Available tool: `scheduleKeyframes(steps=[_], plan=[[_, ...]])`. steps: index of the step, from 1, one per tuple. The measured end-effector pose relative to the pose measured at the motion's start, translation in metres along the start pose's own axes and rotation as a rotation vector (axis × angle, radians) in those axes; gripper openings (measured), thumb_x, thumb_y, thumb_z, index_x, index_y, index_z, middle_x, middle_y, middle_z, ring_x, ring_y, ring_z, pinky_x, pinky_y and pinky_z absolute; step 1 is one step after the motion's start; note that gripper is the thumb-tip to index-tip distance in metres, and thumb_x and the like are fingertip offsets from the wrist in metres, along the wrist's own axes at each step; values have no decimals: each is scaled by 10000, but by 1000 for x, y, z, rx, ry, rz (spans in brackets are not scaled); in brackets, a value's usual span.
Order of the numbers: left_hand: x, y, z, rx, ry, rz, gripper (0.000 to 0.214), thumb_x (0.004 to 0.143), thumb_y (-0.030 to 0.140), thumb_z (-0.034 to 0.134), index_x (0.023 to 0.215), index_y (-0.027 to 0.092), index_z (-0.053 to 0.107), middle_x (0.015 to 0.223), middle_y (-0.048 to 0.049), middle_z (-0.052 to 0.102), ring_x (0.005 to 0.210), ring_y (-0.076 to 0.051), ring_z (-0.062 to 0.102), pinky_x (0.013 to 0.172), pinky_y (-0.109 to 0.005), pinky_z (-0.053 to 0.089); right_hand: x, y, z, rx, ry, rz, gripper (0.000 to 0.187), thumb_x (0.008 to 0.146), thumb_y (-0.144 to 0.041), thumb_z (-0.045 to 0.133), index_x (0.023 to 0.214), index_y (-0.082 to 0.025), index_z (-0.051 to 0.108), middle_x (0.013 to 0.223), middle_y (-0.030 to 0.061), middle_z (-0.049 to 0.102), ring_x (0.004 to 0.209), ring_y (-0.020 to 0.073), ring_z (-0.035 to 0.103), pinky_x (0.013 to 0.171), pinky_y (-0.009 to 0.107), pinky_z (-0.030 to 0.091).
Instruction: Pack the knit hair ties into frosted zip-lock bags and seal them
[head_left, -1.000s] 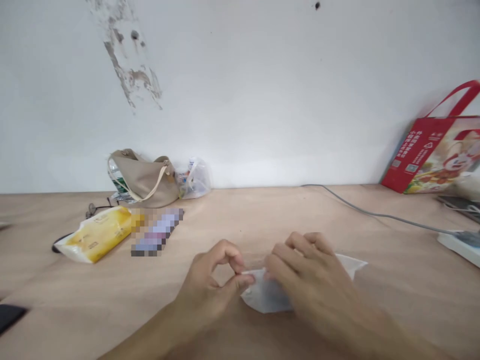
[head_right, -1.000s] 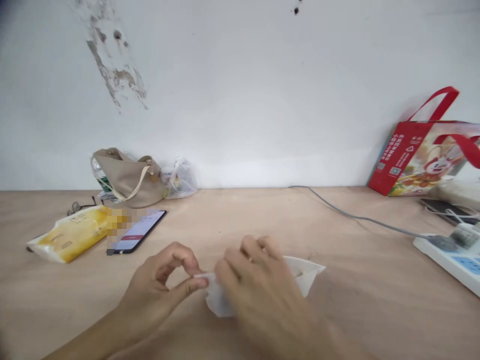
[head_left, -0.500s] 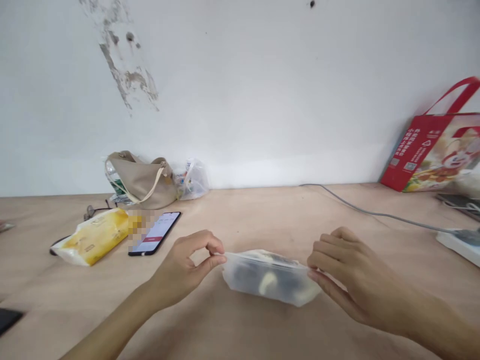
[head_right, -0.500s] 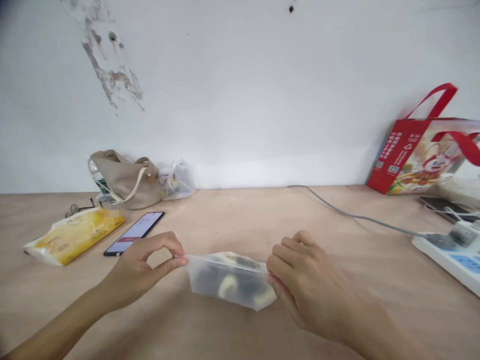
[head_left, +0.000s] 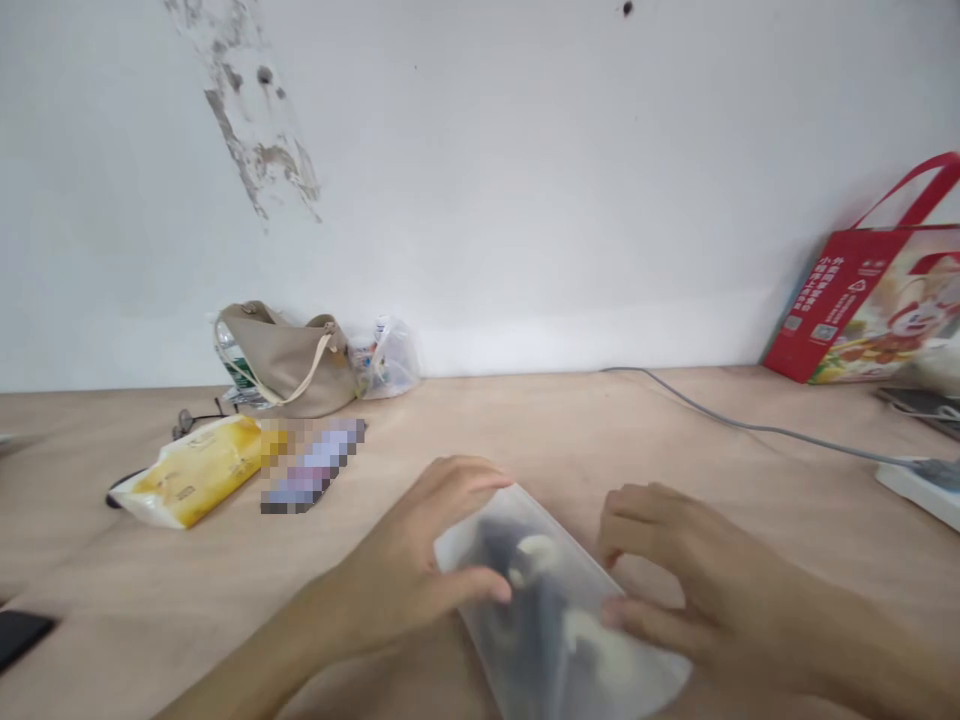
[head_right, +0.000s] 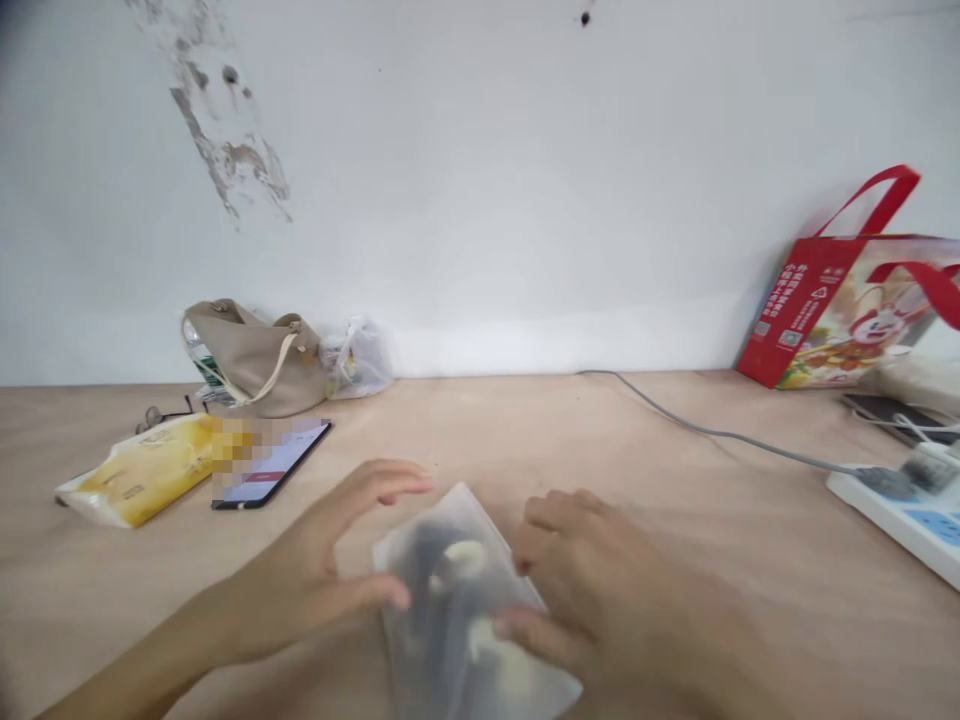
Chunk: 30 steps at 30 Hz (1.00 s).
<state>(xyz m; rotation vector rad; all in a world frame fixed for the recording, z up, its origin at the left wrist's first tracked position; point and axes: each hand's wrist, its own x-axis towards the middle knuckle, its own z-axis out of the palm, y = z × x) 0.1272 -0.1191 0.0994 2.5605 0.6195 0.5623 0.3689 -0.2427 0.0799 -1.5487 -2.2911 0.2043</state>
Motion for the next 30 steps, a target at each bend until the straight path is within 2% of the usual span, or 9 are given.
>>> scheduleKeyframes(steps=[2, 4, 6, 10, 13, 16, 21, 27, 30], plan=[[0, 9, 13, 68, -111, 83, 611, 729, 402, 738, 1272, 277, 487, 1303, -46, 534, 1207, -245, 462, 1030, -383, 383, 4, -11, 14, 35, -83, 30, 347, 777, -418, 659, 1050, -210, 614, 1074, 88, 638, 947, 265, 606, 811, 391, 480], [-1, 13, 23, 128, -200, 119, 506, 797, 384, 678, 1258, 263, 508, 1252, -45, 585, 1196, -241, 483, 1024, -385, 394, 5, -16, 29, 44, -180, 58, 559, 724, -398, 722, 1218, -201, 550, 1216, 116, 594, 1020, 293, 600, 841, 402, 495], [-4, 12, 32, 181, -235, 126, 357, 864, 324, 603, 1210, 255, 550, 1202, -31, 626, 1167, -227, 514, 1004, -376, 419, 5, -16, 45, 30, -203, 78, 715, 688, -426, 749, 1310, -192, 485, 1297, 138, 545, 1072, 318, 582, 861, 420, 498], [-17, 1, 56, 264, -113, 103, 385, 917, 271, 476, 1300, 227, 484, 1305, -44, 567, 1238, -237, 467, 1040, -412, 400, 4, -11, 86, -16, -26, 39, 800, 786, -601, 574, 1417, -165, 348, 1434, 173, 390, 1249, 343, 444, 949, 461, 444], [-27, -10, 79, 304, -17, 134, 503, 925, 314, 425, 1408, 206, 339, 1393, -62, 481, 1307, -264, 391, 1080, -475, 339, 4, -11, 119, -85, 98, 12, 817, 843, -587, 496, 1458, -114, 240, 1435, 209, 353, 1283, 349, 400, 951, 474, 442], [-30, -15, 89, 318, 0, 129, 528, 922, 350, 427, 1419, 211, 317, 1413, -52, 458, 1328, -260, 360, 1111, -490, 282, 4, -10, 136, -124, 156, -11, 890, 842, -579, 499, 1483, -115, 92, 1459, 205, 288, 1316, 364, 338, 982, 532, 394], [-25, -12, 82, 303, -71, 53, 534, 907, 351, 446, 1417, 252, 322, 1416, -31, 454, 1347, -272, 322, 1110, -553, 235, 5, -8, 133, -103, 141, -24, 960, 825, -644, 474, 1478, -106, 20, 1467, 207, 270, 1333, 369, 299, 1014, 535, 352], [-21, -11, 82, 293, -164, -149, 732, 837, 499, 520, 1457, 239, 232, 1517, -88, 258, 1394, -394, 113, 1046, -699, 131, 10, -14, 120, -5, 29, 55, 904, 826, -632, 475, 1472, -97, 137, 1499, 177, 198, 1372, 353, 201, 1068, 541, 270], [-15, -10, 78, 296, -185, -213, 737, 818, 534, 531, 1436, 206, 298, 1498, -116, 298, 1374, -399, 189, 1055, -679, 144, 14, -12, 108, 44, -48, 90, 895, 817, -646, 477, 1468, -110, 178, 1510, 148, 179, 1384, 330, 172, 1095, 521, 221]])
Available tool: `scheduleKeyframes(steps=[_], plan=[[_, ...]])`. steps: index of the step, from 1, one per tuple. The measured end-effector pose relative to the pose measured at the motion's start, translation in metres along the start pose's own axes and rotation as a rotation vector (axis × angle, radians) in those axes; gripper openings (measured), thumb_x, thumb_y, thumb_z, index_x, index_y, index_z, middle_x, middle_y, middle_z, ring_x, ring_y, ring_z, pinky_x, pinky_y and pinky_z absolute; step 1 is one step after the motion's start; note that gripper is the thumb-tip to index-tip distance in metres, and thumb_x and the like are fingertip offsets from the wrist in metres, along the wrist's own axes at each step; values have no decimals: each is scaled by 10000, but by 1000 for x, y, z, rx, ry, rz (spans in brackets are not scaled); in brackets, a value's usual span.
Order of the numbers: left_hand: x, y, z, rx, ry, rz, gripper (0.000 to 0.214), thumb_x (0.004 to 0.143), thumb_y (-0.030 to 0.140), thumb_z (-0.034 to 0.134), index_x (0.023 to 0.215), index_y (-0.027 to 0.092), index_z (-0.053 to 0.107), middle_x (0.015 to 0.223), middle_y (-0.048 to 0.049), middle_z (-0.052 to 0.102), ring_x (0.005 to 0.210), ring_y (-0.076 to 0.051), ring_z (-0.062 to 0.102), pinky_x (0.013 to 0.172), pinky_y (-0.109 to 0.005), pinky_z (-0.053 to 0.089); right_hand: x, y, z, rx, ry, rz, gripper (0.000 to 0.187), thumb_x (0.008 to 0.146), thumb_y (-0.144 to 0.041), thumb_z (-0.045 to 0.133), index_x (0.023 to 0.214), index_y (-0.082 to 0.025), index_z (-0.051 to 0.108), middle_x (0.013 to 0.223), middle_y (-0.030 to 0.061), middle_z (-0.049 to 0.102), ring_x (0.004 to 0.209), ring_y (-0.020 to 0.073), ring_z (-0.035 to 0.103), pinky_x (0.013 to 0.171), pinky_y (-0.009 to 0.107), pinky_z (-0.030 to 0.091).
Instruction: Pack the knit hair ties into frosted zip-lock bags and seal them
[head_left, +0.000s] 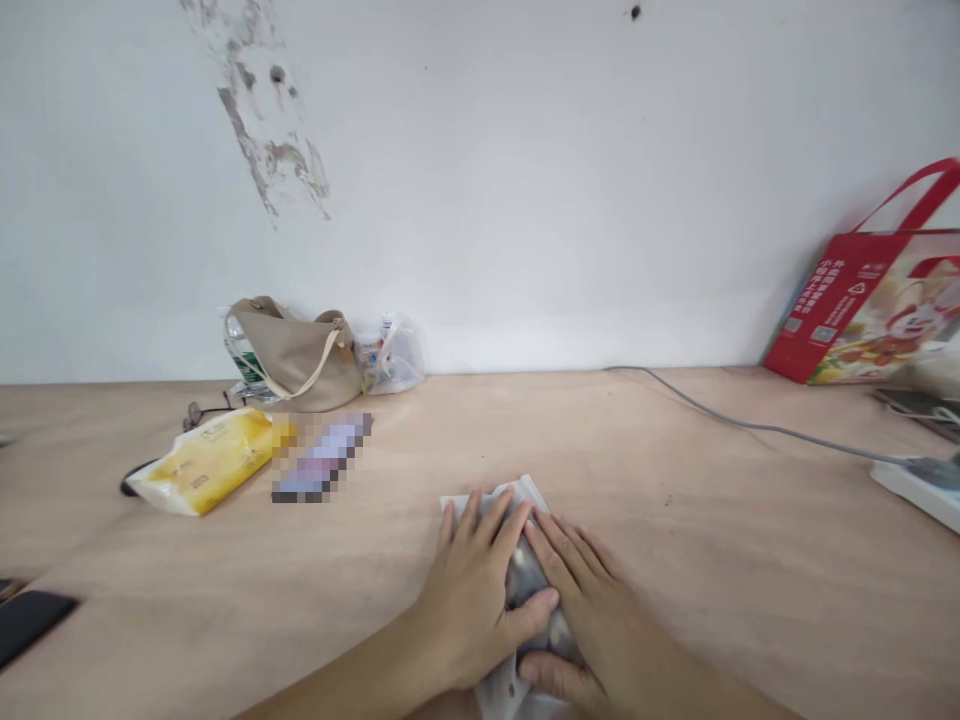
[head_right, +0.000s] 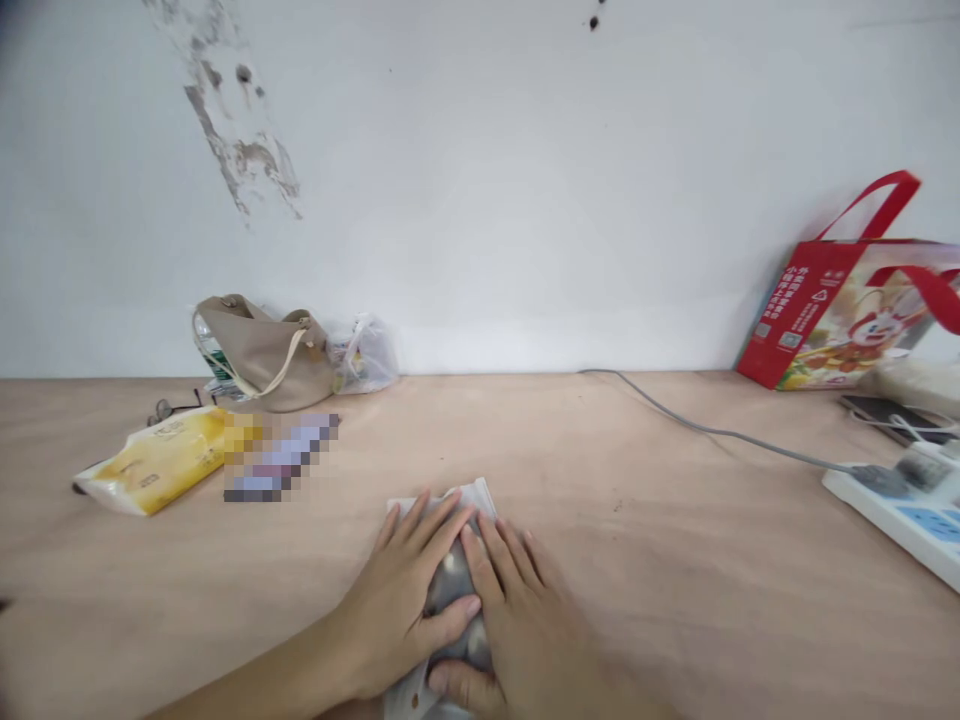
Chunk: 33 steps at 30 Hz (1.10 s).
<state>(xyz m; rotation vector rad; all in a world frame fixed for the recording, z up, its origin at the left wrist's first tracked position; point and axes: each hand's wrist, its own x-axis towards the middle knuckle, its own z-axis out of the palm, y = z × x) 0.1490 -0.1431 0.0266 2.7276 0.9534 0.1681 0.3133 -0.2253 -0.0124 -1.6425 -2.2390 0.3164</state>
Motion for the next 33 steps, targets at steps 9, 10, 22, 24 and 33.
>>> scheduleKeyframes(steps=[9, 10, 22, 24, 33], plan=[[-1, -1, -24, 95, 30, -83, 618, 859, 579, 453, 1311, 161, 499, 1239, -173, 560, 1130, -381, 514, 914, -566, 425, 0, 20, -29, -65, 101, 194, 563, 873, -201, 393, 1432, -188, 319, 1500, 65, 269, 1387, 233, 211, 1112, 549, 135], [-3, -2, -16, 90, 65, -34, 608, 872, 558, 443, 1332, 160, 472, 1311, -170, 514, 1202, -378, 460, 957, -557, 402, -1, 17, -29, -66, 121, 122, 546, 898, -225, 384, 1437, -198, 303, 1508, 57, 251, 1392, 224, 195, 1118, 543, 125], [-4, -3, 13, 45, 51, 131, 649, 930, 507, 353, 1453, 141, 236, 1503, -134, 279, 1393, -351, 169, 1086, -584, 246, -1, 11, -6, -26, 67, 29, 829, 858, -614, 452, 1487, -227, 74, 1527, 102, 213, 1396, 281, 162, 1109, 524, 185], [-3, -1, 8, 11, 9, 99, 652, 925, 506, 365, 1456, 152, 230, 1511, -128, 261, 1399, -352, 135, 1085, -596, 230, 0, 13, -5, -23, 48, 61, 888, 806, -639, 509, 1485, -230, 107, 1526, 110, 218, 1393, 305, 159, 1100, 546, 176], [5, -3, 0, -60, -72, 57, 719, 880, 541, 443, 1449, 147, 249, 1518, -148, 232, 1398, -351, 146, 1098, -590, 184, 5, 14, -11, 25, -35, 152, 955, 730, -609, 593, 1481, -228, 143, 1524, 111, 220, 1383, 326, 168, 1084, 543, 186]])
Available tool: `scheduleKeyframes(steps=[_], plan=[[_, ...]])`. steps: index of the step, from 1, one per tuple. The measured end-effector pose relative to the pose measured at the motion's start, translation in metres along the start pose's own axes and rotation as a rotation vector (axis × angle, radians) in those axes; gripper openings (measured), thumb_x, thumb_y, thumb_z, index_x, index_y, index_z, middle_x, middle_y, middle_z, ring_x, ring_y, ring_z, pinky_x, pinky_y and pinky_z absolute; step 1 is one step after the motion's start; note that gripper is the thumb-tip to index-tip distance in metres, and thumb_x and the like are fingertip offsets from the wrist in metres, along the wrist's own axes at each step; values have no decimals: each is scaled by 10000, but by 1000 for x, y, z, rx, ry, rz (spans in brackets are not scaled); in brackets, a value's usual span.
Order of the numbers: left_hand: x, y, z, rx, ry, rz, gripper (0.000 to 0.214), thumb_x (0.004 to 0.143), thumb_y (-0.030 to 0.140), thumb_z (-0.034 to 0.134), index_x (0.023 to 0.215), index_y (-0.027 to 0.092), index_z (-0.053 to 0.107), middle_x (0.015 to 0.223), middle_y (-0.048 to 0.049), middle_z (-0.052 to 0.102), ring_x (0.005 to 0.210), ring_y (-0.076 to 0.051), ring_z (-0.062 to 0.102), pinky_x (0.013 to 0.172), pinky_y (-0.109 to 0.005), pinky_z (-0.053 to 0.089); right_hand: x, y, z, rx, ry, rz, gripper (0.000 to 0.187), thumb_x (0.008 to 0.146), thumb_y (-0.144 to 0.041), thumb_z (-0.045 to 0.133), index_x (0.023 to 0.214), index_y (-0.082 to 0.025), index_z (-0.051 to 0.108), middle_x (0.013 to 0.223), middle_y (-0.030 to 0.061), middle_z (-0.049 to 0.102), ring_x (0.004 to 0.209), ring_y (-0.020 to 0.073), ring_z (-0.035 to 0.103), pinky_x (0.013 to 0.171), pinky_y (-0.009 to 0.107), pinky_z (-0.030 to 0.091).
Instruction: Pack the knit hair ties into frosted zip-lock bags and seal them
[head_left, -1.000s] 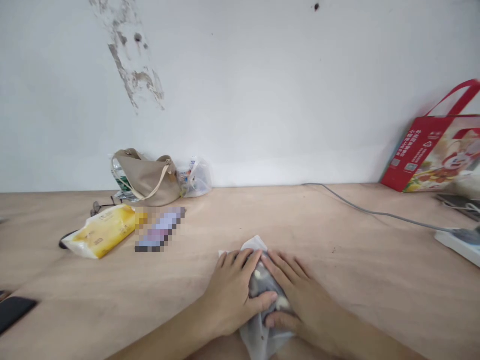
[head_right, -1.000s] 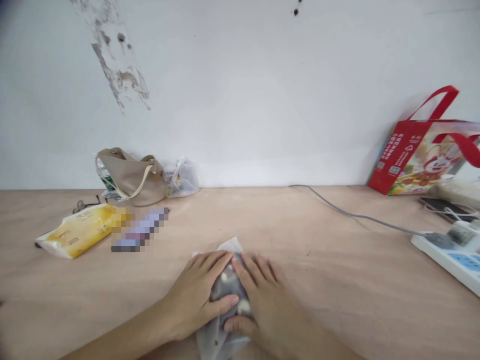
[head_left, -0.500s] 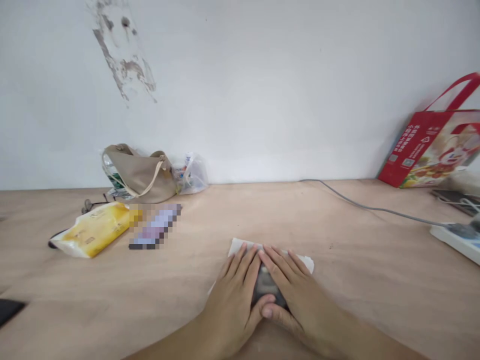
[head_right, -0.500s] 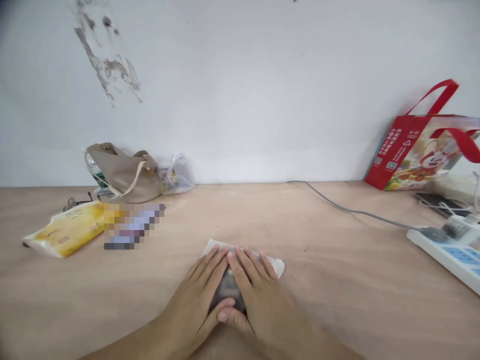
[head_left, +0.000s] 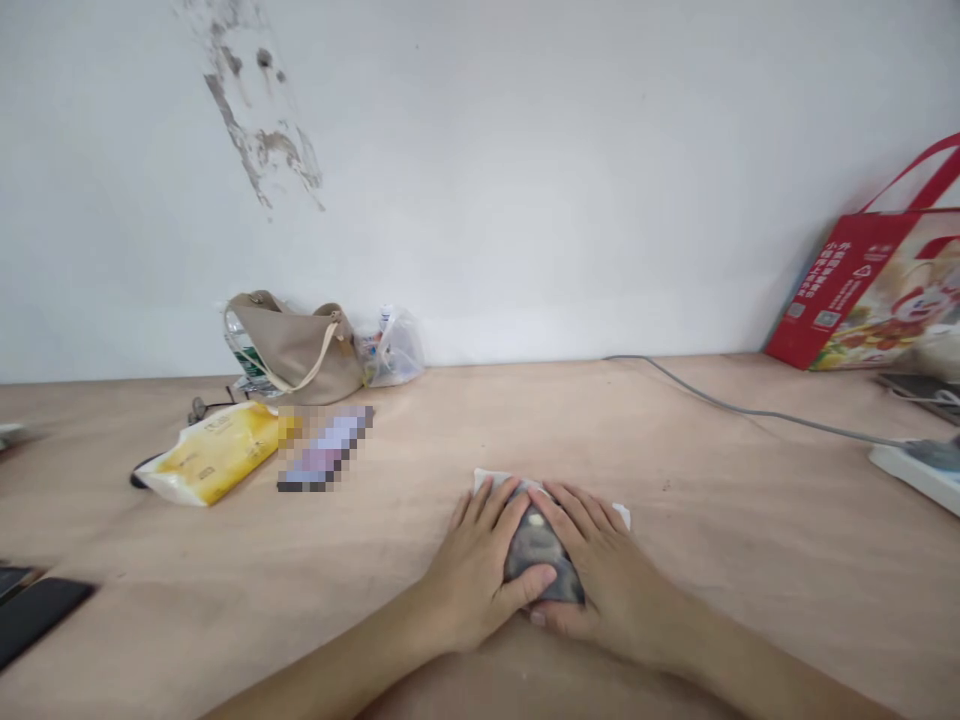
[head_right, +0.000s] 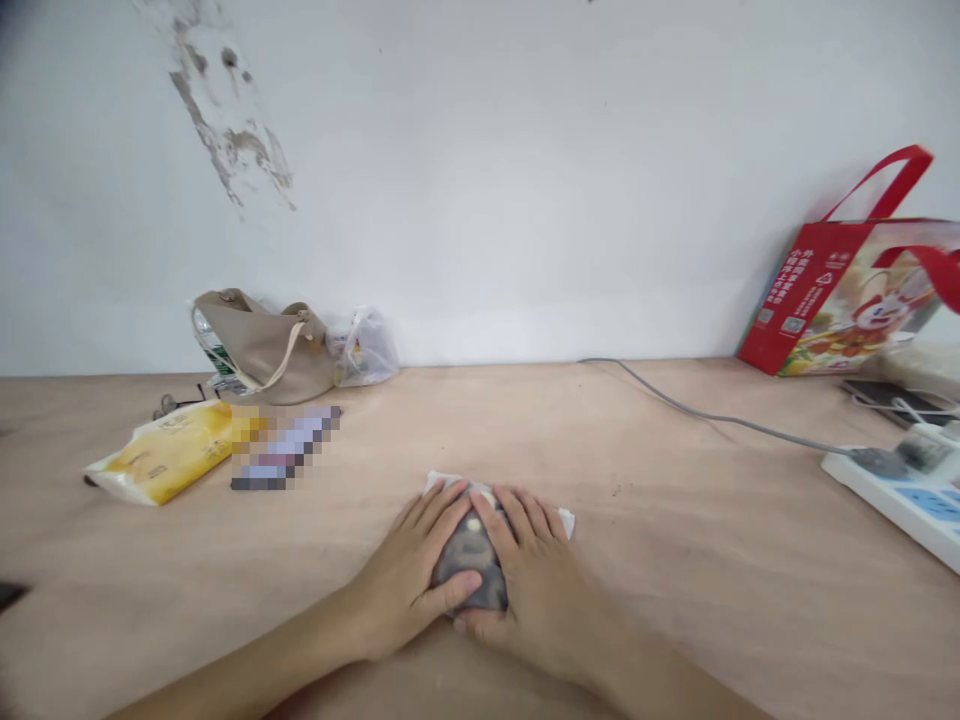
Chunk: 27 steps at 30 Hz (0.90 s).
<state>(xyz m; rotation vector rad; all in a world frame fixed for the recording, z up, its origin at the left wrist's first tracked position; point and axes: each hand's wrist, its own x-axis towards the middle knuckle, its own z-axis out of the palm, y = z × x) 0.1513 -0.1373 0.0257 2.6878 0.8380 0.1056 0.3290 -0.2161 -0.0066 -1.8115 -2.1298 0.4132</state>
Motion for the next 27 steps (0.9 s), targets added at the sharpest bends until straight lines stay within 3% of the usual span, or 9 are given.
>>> scheduleKeyframes(steps=[7, 12, 17, 21, 25, 27], plan=[[12, -11, -11, -29, -53, -2, 821, 789, 575, 579, 1437, 165, 282, 1513, -152, 243, 1396, -341, 164, 1109, -573, 138, 6, 7, -10, 1, 10, -6, 959, 705, -630, 610, 1469, -205, 214, 1495, 156, 276, 1352, 338, 252, 1065, 545, 217], [21, -29, -15, -102, 9, -21, 669, 872, 549, 461, 1424, 202, 309, 1496, -115, 306, 1384, -247, 241, 1121, -482, 172, 12, 18, -16, 10, 22, -21, 940, 725, -681, 559, 1463, -197, 235, 1475, 168, 308, 1338, 334, 283, 1055, 536, 237], [27, -48, -16, -168, 98, -101, 536, 873, 514, 475, 1330, 236, 460, 1460, -84, 385, 1366, -265, 274, 1101, -517, 167, 13, 26, -20, 26, 21, -37, 939, 722, -701, 553, 1455, -191, 262, 1475, 159, 314, 1340, 326, 282, 1062, 502, 248], [30, -57, -14, -300, 222, -172, 484, 880, 481, 471, 1290, 224, 490, 1413, -89, 451, 1337, -266, 327, 1100, -519, 173, 12, 31, -28, 38, 13, -51, 933, 730, -721, 534, 1456, -203, 260, 1486, 133, 311, 1349, 307, 284, 1074, 470, 262], [35, -54, -8, -547, 298, -195, 445, 907, 431, 417, 1259, 165, 474, 1303, -128, 553, 1196, -236, 519, 1014, -415, 385, 13, 25, -32, 29, 88, -5, 710, 905, -625, 316, 1474, -220, 189, 1524, 103, 226, 1393, 259, 187, 1095, 476, 230], [35, -48, -5, -671, 299, -189, 422, 900, 407, 428, 1234, 154, 474, 1223, -123, 609, 1100, -218, 592, 925, -359, 467, 13, 17, -29, -14, 134, -17, 639, 925, -596, 297, 1467, -268, 210, 1534, 77, 200, 1401, 256, 151, 1105, 515, 177]])
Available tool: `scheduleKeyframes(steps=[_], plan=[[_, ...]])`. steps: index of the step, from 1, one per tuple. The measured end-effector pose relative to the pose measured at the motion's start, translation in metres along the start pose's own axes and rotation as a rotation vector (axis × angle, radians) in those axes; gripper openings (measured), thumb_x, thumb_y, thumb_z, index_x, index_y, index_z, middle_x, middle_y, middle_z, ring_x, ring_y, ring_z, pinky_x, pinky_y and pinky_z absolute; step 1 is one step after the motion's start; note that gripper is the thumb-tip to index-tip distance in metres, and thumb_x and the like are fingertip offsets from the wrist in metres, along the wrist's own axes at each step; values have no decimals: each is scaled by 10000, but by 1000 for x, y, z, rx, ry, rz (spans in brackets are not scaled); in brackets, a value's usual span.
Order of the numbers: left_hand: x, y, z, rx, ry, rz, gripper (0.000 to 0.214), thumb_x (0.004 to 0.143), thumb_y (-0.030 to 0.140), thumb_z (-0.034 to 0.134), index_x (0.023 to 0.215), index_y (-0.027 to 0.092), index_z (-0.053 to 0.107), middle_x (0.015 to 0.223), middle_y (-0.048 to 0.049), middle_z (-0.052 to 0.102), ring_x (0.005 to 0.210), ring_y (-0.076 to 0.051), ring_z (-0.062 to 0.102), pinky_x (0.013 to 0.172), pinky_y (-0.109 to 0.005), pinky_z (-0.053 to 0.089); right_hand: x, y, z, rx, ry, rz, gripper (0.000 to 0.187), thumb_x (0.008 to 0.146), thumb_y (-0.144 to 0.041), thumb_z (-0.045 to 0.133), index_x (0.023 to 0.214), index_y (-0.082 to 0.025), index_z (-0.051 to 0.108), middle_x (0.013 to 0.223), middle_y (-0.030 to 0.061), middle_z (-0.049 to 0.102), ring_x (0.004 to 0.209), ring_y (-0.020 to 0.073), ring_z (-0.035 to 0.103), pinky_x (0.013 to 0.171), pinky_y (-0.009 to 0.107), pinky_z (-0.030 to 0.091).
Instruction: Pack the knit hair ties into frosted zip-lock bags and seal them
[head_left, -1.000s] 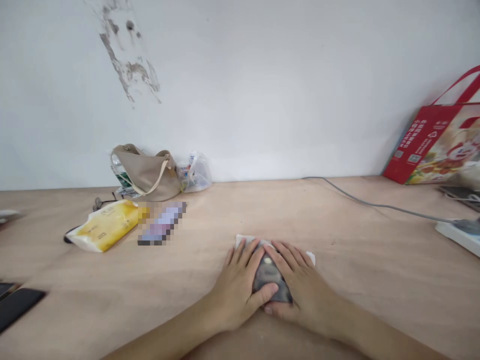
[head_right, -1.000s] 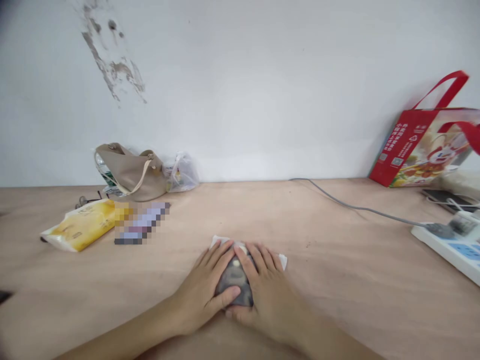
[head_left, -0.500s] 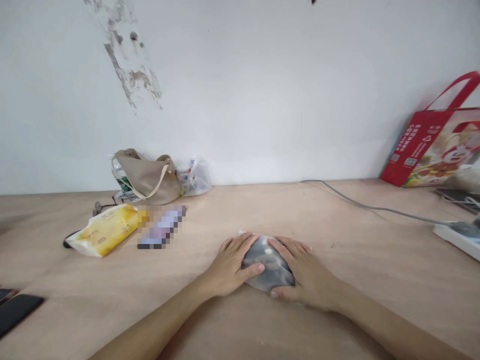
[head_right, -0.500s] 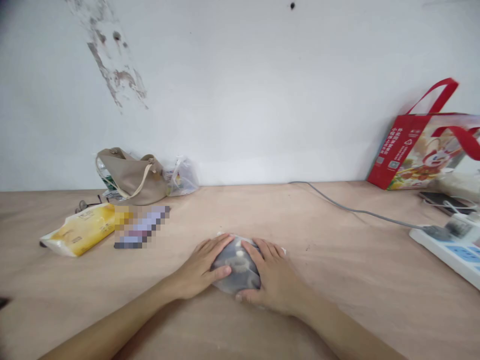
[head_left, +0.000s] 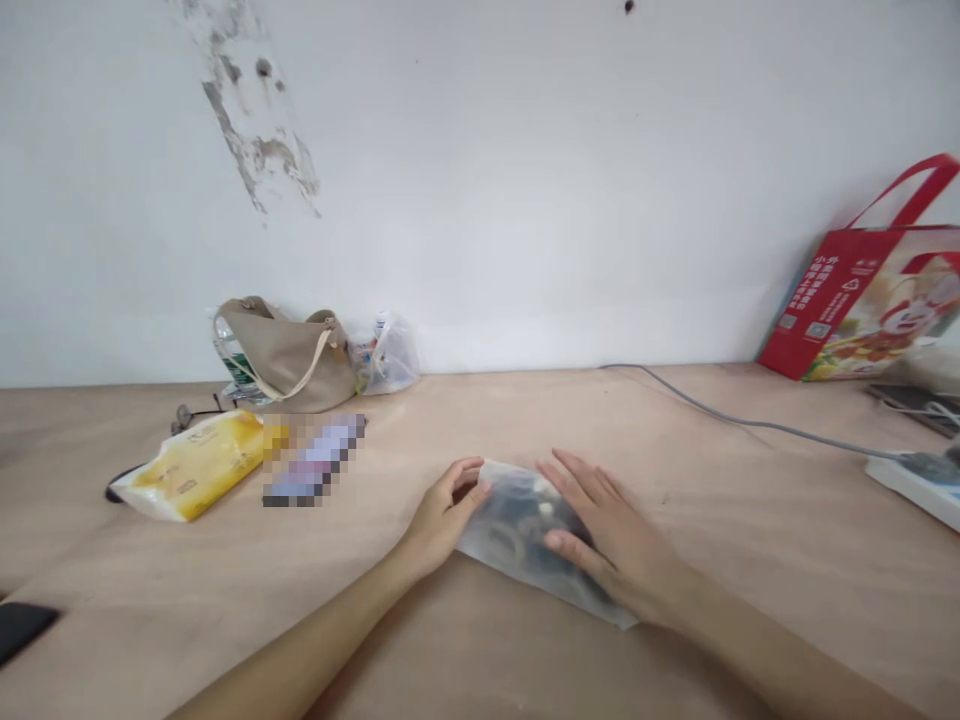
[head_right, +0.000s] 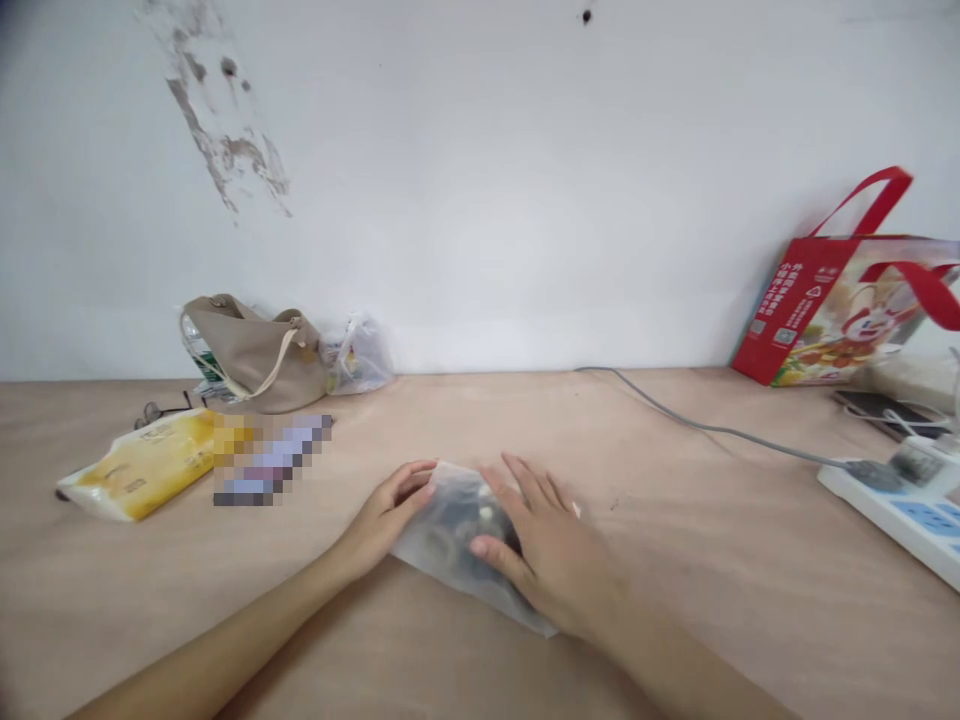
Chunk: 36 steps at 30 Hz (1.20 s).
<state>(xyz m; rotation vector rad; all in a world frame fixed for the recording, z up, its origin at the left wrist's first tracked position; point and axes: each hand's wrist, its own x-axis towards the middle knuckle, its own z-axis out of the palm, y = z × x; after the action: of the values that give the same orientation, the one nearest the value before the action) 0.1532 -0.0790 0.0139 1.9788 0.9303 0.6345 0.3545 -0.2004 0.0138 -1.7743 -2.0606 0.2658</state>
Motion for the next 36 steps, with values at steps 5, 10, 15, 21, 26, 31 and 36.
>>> scheduleKeyframes(steps=[5, 10, 15, 21, 26, 31, 36], plan=[[-9, 8, 10, -164, 14, -81, 362, 830, 382, 529, 1109, 153, 557, 1037, -89, 679, 1006, -241, 620, 876, -365, 469, -5, -16, 11, -24, -100, -92, 621, 883, -549, 465, 1438, -366, 254, 1536, 77, 184, 1390, 293, 176, 1075, 581, 175], [-5, 12, 5, -277, 69, -218, 542, 718, 340, 677, 1198, 156, 505, 924, -76, 711, 864, -238, 664, 755, -326, 494, -8, -15, 11, 19, -155, -121, 606, 856, -485, 543, 1406, -427, 294, 1535, 55, 166, 1395, 286, 149, 1081, 580, 128], [4, 10, -2, -384, 166, -323, 397, 668, 300, 739, 991, 123, 591, 774, -75, 711, 685, -199, 672, 597, -266, 489, -10, -12, 4, 121, -169, -195, 648, 802, -603, 562, 1386, -436, 334, 1529, 43, 193, 1389, 308, 172, 1083, 573, 133], [1, 8, -1, -536, 236, -288, 525, 564, 273, 805, 1014, 144, 567, 740, -59, 705, 654, -201, 678, 599, -284, 516, -4, 13, 10, 472, 177, 29, 486, 831, -542, 557, 1285, -372, 521, 1438, 15, 419, 1343, 280, 307, 1111, 510, 114], [-2, 17, -9, -522, 384, -142, 643, 580, 300, 767, 1155, 182, 505, 741, 0, 684, 685, -172, 657, 618, -256, 503, 0, 41, 4, 669, 276, 243, 445, 885, -545, 445, 1105, -207, 635, 1016, 94, 682, 944, 276, 620, 837, 449, 470], [-6, 32, -19, -391, 535, -7, 511, 632, 306, 726, 1095, 188, 546, 897, -41, 673, 854, -222, 638, 758, -343, 500, 1, 39, -13, 872, 383, 216, 335, 758, -520, 648, 794, -188, 624, 642, -3, 629, 561, 139, 571, 496, 242, 453], [-25, 74, -4, 318, 500, 656, 159, 822, 196, 578, 970, 221, 632, 1103, -45, 639, 1176, -246, 476, 1021, -433, 311, -2, 11, -19, 965, 542, 184, 306, 654, -428, 775, 700, -213, 561, 610, -21, 608, 546, 121, 558, 483, 219, 463]])
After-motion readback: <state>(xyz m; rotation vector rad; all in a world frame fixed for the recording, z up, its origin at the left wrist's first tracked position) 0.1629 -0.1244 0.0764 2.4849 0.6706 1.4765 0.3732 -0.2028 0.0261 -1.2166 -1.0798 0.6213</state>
